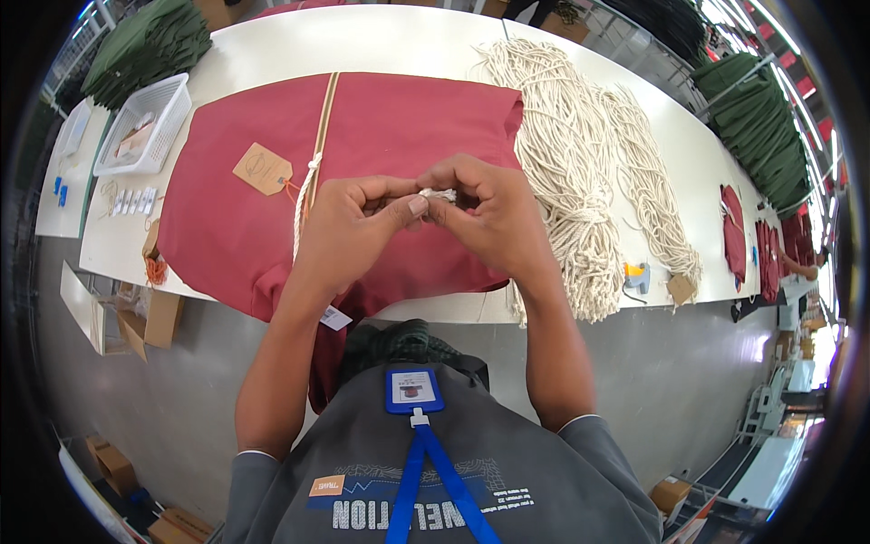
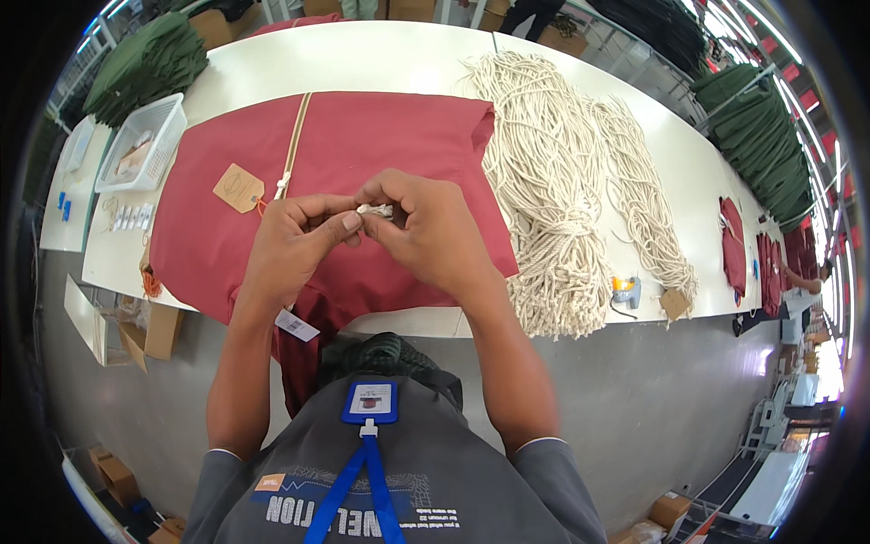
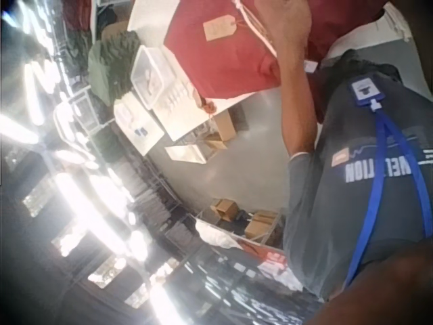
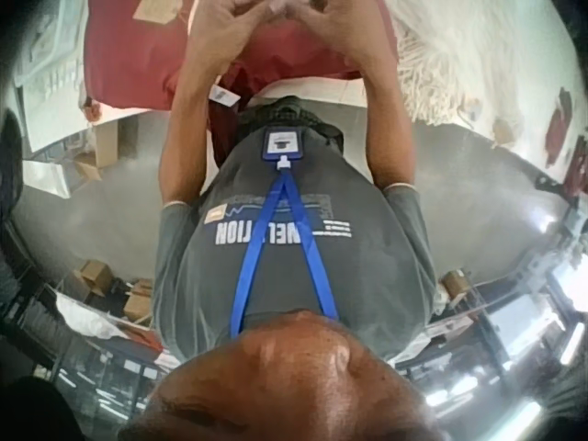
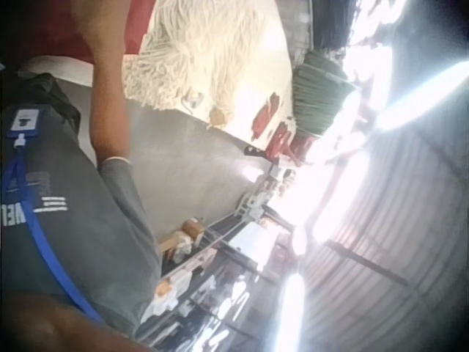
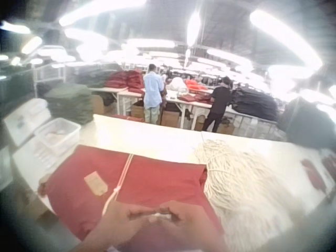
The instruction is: The person ties a white drawstring on a folded maroon garment, trims the excess with scissors, and attaches a cardboard tag to the drawstring. The person then folds the garment and places it on the table.
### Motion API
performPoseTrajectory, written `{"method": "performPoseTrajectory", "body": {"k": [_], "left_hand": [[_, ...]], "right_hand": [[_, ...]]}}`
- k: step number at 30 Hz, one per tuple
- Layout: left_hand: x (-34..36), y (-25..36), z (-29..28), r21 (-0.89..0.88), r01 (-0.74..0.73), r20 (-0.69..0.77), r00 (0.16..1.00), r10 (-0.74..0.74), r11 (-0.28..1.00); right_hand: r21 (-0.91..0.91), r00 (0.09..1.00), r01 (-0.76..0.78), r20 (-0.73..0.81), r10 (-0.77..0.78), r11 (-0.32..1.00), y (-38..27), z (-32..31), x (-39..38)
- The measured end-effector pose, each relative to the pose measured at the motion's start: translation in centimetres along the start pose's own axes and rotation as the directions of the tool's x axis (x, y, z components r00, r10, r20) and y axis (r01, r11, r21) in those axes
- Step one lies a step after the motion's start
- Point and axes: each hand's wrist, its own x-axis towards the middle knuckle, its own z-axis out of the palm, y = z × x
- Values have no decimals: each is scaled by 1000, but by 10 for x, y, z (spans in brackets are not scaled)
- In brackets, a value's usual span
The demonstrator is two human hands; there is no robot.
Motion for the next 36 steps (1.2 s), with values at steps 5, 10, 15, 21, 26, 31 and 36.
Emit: {"method": "performPoseTrajectory", "body": {"k": [5,10,15,21,26,31,36], "left_hand": [[-3,6,6,21,44,36,998,-44,999],[-4,8,9,-10,41,8,999,-41,999],[-5,5,9,52,53,22,998,-54,997],[-9,9,9,194,51,91,993,-70,980],[-13,12,21,153,27,105,994,-44,988],[-14,20,22,254,33,267,958,-102,967],[-2,25,21,171,199,591,763,-262,965]], "right_hand": [[-74,984,145,-93,-152,987,6,-5,-14],[12,975,205,-93,-203,979,9,-8,-19],[247,997,42,-78,-23,968,11,-7,-28],[-108,973,209,-74,-217,972,15,-7,-33],[-86,967,217,-115,-226,972,12,-6,-49],[-98,941,253,-208,-268,963,6,-12,-78],[-34,912,240,-335,-237,970,-8,-2,-118]]}}
